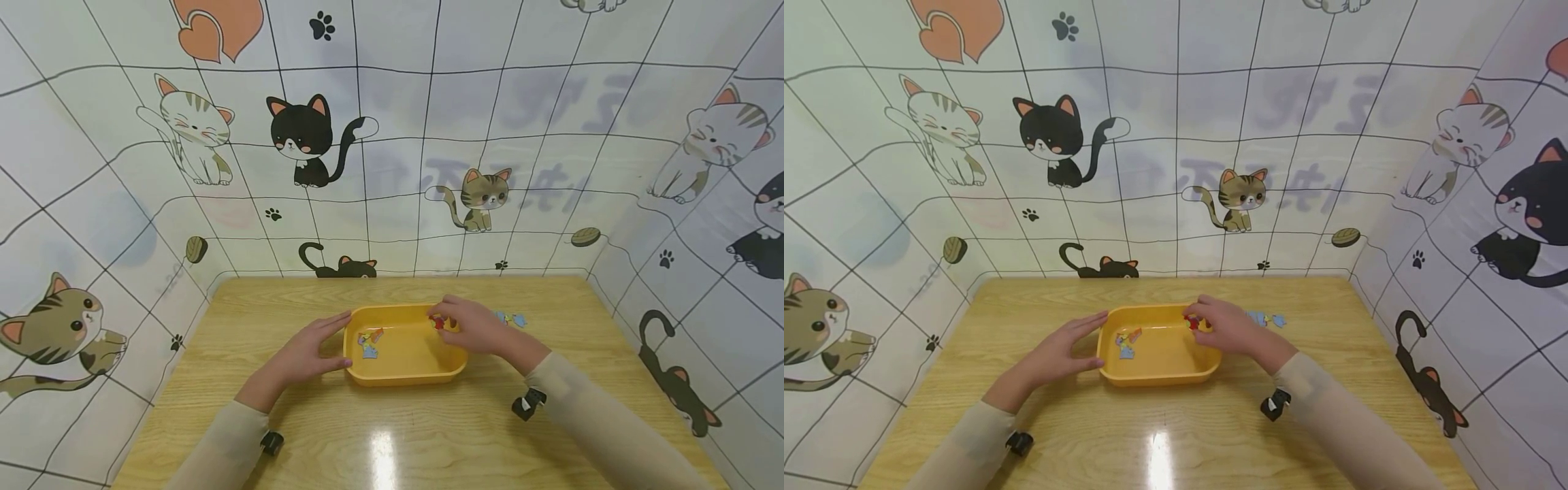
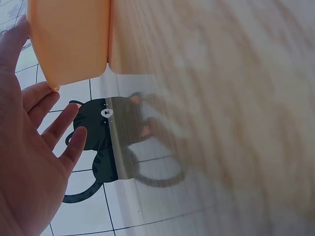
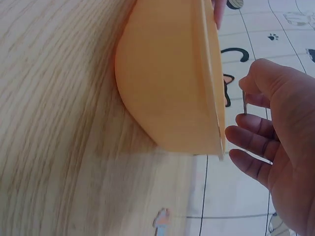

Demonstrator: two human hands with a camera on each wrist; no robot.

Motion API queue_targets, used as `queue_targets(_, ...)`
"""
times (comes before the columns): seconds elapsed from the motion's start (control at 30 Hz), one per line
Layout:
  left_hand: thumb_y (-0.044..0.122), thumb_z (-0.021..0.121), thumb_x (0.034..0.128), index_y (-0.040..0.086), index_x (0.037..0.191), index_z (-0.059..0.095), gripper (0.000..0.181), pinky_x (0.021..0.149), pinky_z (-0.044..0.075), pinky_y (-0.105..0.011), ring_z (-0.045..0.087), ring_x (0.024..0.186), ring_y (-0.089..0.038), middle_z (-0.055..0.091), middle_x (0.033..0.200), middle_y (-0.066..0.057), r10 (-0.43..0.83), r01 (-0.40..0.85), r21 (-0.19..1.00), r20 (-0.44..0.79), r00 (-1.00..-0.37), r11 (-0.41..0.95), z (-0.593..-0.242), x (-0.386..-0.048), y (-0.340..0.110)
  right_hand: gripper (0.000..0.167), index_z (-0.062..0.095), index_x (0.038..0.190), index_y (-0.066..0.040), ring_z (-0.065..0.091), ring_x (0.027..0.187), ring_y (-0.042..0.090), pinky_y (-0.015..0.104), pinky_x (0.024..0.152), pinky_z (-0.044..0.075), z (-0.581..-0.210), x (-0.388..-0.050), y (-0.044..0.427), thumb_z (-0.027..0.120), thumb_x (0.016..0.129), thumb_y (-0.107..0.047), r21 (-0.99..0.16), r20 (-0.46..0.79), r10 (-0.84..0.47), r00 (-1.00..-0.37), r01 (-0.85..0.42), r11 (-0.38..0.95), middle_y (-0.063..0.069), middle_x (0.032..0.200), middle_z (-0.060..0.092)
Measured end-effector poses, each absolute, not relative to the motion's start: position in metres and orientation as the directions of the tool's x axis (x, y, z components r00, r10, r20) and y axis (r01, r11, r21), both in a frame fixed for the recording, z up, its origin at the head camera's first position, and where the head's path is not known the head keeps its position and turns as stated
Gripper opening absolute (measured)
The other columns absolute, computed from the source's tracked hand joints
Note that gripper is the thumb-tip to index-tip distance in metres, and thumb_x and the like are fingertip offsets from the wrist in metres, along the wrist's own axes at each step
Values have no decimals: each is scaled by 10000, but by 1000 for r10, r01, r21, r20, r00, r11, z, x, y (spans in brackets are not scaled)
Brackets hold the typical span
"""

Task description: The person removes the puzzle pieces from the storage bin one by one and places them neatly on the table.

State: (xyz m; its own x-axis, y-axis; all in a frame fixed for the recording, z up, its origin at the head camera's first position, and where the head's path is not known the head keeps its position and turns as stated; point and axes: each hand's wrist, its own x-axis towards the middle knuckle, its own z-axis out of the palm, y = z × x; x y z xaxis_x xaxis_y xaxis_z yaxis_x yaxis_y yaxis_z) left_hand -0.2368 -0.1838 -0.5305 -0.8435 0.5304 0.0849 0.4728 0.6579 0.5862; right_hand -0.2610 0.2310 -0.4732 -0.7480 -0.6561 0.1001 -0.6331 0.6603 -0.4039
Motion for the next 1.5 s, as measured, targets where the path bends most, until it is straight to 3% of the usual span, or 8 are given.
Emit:
queue_targets(0.17, 479, 877, 958, 181, 1719, 437, 928, 1288, 317, -657, 353, 1629, -340, 338, 1788, 105, 533, 476, 588, 88, -841, 654, -531, -236, -184, 388, 731, 1390, -129, 672, 928, 217, 330, 736, 563, -470, -260, 241, 716, 1002, -119, -428, 137, -657, -741, -643, 635, -31, 1107, 657)
queue_targets(0.5, 480, 875, 959, 184, 1721, 432, 930, 1287, 319, -659, 352, 1630, -342, 339, 1791, 87, 538, 481, 589, 92, -838, 649, -530, -235, -184, 381, 737, 1376, -107, 683, 984, 234, 412, 832, 622, -469, -259, 261, 776, 997, -113, -430, 159, -616, -771, -616, 660, -22, 1107, 653)
queue_targets(0.77, 458, 881, 960, 188, 1721, 432, 925, 1290, 315, -655, 350, 1631, -339, 347, 1791, 71, 536, 477, 595, 89, -839, 647, -527, -233, -184, 390, 743, 1371, -116, 641, 946, 173, 347, 782, 587, -479, -263, 284, 785, 983, -118, -414, 188, -582, -791, -601, 683, -63, 1098, 637)
queue_targets(1.03, 474, 872, 963, 185, 1721, 432, 922, 1290, 318, -652, 355, 1628, -345, 345, 1791, 70, 537, 478, 589, 88, -839, 651, -528, -234, -184, 371, 742, 1360, -105, 652, 929, 209, 345, 750, 572, -483, -261, 308, 785, 991, -95, -387, 228, -540, -810, -585, 713, -26, 1101, 657)
queue_targets(1.5, 477, 877, 957, 194, 1723, 429, 931, 1291, 319, -650, 354, 1629, -336, 326, 1792, 107, 534, 473, 585, 79, -842, 659, -530, -236, -183, 402, 721, 1372, -33, 650, 925, 266, 394, 734, 560, -498, -262, 356, 815, 986, -94, -366, 195, -393, -898, -439, 821, 35, 1088, 655)
